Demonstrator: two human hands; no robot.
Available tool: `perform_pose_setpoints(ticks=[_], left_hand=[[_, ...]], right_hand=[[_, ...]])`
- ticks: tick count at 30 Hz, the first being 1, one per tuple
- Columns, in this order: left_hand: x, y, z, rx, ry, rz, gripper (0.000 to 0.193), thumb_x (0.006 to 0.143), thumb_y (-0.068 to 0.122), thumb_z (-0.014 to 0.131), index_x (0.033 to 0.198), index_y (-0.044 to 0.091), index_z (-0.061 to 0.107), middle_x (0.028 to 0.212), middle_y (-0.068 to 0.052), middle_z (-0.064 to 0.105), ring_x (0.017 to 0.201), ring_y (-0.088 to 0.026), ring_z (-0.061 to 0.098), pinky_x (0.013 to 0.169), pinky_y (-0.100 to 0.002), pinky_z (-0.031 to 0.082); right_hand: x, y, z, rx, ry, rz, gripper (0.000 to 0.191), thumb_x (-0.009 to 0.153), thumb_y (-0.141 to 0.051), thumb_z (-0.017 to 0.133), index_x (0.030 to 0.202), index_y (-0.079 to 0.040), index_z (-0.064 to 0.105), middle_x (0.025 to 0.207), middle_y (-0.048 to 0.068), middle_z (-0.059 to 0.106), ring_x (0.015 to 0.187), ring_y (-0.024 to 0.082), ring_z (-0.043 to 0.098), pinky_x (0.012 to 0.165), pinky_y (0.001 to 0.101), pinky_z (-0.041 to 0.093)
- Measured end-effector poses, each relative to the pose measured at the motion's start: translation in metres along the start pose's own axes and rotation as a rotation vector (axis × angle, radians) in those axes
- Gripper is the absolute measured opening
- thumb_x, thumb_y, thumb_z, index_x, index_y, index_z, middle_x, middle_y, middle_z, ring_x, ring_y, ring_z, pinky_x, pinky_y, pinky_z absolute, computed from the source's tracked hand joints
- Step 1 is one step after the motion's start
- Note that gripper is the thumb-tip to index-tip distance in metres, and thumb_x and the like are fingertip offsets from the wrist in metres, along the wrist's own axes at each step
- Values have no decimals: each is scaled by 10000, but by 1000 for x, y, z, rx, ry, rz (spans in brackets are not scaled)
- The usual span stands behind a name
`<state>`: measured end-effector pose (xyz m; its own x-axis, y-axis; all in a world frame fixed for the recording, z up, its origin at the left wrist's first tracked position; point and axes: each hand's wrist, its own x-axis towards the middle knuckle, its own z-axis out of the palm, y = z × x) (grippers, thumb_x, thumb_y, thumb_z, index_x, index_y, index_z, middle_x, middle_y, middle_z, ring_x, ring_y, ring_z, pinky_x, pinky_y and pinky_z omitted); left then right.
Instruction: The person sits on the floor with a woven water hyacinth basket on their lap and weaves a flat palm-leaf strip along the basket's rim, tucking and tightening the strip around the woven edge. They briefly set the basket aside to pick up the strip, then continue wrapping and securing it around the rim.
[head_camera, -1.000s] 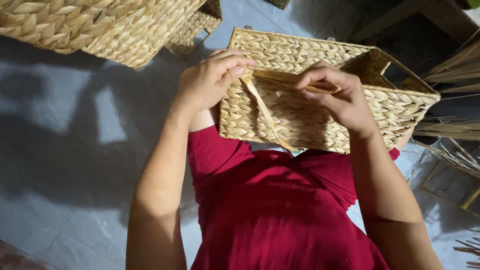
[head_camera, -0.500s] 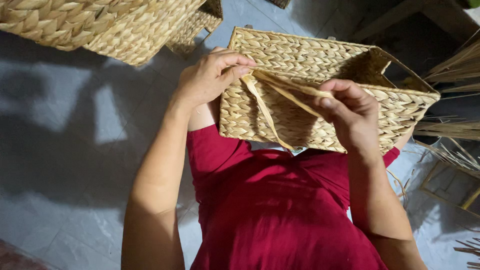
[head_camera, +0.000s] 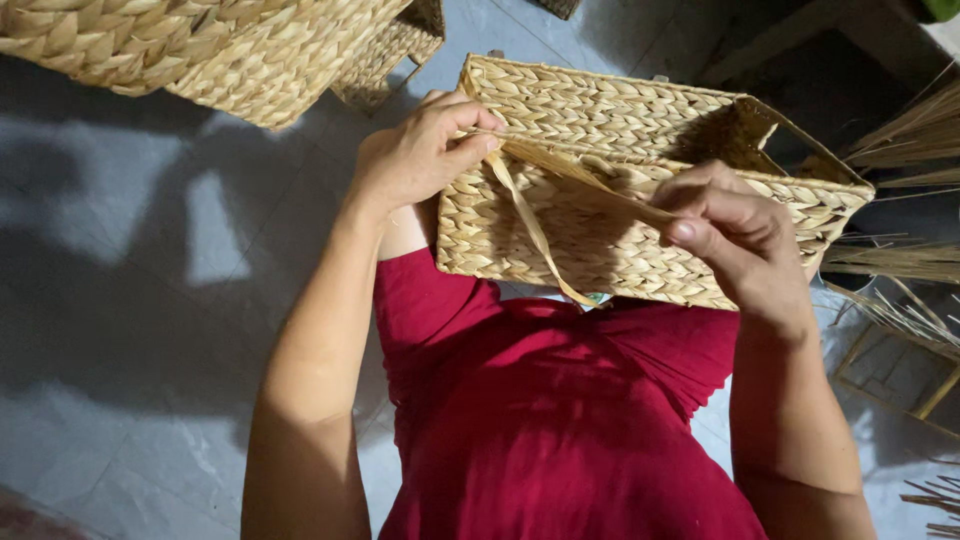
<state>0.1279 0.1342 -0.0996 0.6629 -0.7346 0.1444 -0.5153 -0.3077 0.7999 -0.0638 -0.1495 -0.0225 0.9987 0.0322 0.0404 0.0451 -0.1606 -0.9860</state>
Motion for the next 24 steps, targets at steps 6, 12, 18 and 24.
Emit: perform_pose_setpoints(ticks=[6,12,18,24], left_hand=[[-2,-12,10,162,-189,-533,312,923,360,621,1172,196,715,1232,34,645,1025,-153,639,772,-357,520],[1,-31,9,-354,-99,32,386,1146,333,467,1194,66,743,1215,-54,643,1211,-190,574,1065,-339,469],[0,-42,18,-244,-8,-6,366,1106,346,512,1110,69,752,1099,-53,693,1113,-202,601,1010,-326,478],[1,-43,17,-252,-1,19,298,1076,329,599,1071,67,741,1045,-41,692,1080,-211,616,1017,-335,470]], right_hand=[[-18,25,-3,382,155,344,229,1081,-185,648,930,-19,692,868,42,655,753,105,557,687,266,446],[-32,6,-34,-379,-61,353,210,975,-173,656,896,-1,747,809,63,684,754,102,617,661,277,494],[-61,19,-54,105,-106,350,222,994,-177,681,910,10,766,821,73,752,674,101,611,629,272,503],[-84,32,-69,-374,-69,589,202,912,-157,671,917,19,770,742,126,719,677,182,618,599,352,503]])
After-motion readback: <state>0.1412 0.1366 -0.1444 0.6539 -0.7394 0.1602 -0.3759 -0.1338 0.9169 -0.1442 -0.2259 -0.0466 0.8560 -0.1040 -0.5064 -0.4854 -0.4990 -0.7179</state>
